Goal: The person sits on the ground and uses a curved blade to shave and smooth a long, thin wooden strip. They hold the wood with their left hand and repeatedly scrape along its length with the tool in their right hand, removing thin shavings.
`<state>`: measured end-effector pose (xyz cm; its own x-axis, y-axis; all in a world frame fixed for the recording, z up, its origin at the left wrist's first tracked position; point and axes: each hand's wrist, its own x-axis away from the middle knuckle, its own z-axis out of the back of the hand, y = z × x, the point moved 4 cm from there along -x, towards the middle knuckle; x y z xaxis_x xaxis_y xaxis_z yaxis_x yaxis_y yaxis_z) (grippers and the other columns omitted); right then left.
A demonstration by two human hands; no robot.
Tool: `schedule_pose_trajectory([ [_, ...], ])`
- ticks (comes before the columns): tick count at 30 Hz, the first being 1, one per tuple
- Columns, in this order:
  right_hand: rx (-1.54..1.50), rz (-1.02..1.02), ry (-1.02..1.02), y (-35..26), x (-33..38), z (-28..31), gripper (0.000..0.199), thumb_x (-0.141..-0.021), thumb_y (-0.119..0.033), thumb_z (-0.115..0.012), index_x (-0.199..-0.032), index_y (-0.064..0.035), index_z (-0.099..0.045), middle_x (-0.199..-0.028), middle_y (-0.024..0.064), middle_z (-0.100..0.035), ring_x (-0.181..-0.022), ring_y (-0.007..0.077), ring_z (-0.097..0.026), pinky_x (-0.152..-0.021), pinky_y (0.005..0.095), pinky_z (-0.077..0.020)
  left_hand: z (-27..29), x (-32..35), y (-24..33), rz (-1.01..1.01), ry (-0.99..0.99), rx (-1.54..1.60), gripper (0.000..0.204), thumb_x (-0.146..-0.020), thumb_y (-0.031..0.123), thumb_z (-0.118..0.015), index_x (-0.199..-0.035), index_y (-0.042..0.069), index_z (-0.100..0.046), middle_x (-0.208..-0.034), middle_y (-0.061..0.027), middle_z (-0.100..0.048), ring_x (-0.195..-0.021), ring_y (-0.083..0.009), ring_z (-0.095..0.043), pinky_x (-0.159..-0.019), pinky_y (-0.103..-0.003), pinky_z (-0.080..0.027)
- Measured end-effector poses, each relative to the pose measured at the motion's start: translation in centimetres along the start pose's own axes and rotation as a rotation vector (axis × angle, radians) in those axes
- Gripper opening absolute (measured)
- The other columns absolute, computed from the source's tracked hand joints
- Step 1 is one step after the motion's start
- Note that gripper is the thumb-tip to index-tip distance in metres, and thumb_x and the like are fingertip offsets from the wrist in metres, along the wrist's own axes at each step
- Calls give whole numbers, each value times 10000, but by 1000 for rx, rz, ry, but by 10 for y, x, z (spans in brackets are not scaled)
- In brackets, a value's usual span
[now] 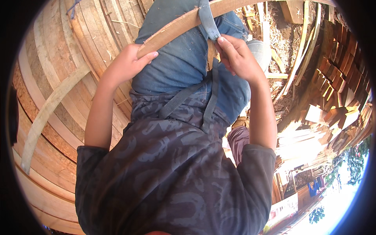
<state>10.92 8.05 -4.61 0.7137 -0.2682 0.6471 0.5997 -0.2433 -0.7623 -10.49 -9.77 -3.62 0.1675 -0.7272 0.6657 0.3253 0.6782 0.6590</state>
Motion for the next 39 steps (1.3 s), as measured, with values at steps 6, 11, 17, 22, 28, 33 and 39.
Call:
schedule_pose_trajectory([
  [6, -91, 40, 112, -3, -6, 32, 386, -1039, -337, -385, -785, -67, -493, -478, -19, -396, -354, 60, -353, -345, 222, -274, 1, -2, -4, -92, 46, 1, 385, -913, 313, -656, -756, -34, -600, -559, -2, -462, -535, -104, -432, -503, -306, -362],
  [11, -36, -1, -12, -3, -2, 1, 391, -1043, -353, -377, -787, -76, -479, -483, -25, -389, -353, 61, -340, -339, 224, -269, 2, -2, -4, -57, 34, 12, 376, -908, 301, -662, -750, -34, -601, -557, -4, -464, -531, -105, -430, -497, -306, -358],
  [17, -69, 16, 37, -1, -5, 25, 373, -1039, -347, -388, -807, -74, -492, -495, -18, -405, -348, 71, -346, -340, 229, -276, -1, -3, -8, -84, 22, 7, 371, -909, 295, -661, -748, -34, -602, -555, -8, -461, -531, -103, -429, -497, -310, -358],
  [22, -312, 125, 278, 7, -4, 58, 359, -1034, -336, -369, -832, -60, -479, -499, -6, -382, -338, 80, -350, -315, 228, -290, 2, -3, -3, -74, 2, -17, 358, -914, 294, -654, -768, -31, -616, -568, -21, -497, -539, -107, -452, -506, -306, -373],
  [28, 24, -10, -21, -1, -5, -4, 386, -1038, -339, -401, -758, -84, -476, -533, -38, -394, -420, 52, -358, -379, 226, -273, -1, -7, -10, -47, -14, -41, 359, -916, 308, -649, -775, -22, -625, -612, -45, -579, -564, -132, -525, -549, -303, -426],
  [33, 24, -30, -96, 2, 1, -11, 392, -1039, -335, -404, -740, -89, -465, -538, -45, -381, -445, 46, -359, -396, 225, -284, -3, -6, -13, -72, -24, -23, 352, -913, 309, -650, -791, -21, -630, -642, -54, -603, -595, -135, -548, -585, -301, -446],
  [39, -168, 14, 62, 7, -2, 19, 378, -1030, -364, -393, -805, -74, -481, -504, -17, -399, -350, 69, -344, -331, 227, -272, 0, -7, -9, -76, -43, -28, 342, -919, 298, -644, -797, -21, -627, -648, -64, -599, -602, -139, -548, -588, -306, -447],
])
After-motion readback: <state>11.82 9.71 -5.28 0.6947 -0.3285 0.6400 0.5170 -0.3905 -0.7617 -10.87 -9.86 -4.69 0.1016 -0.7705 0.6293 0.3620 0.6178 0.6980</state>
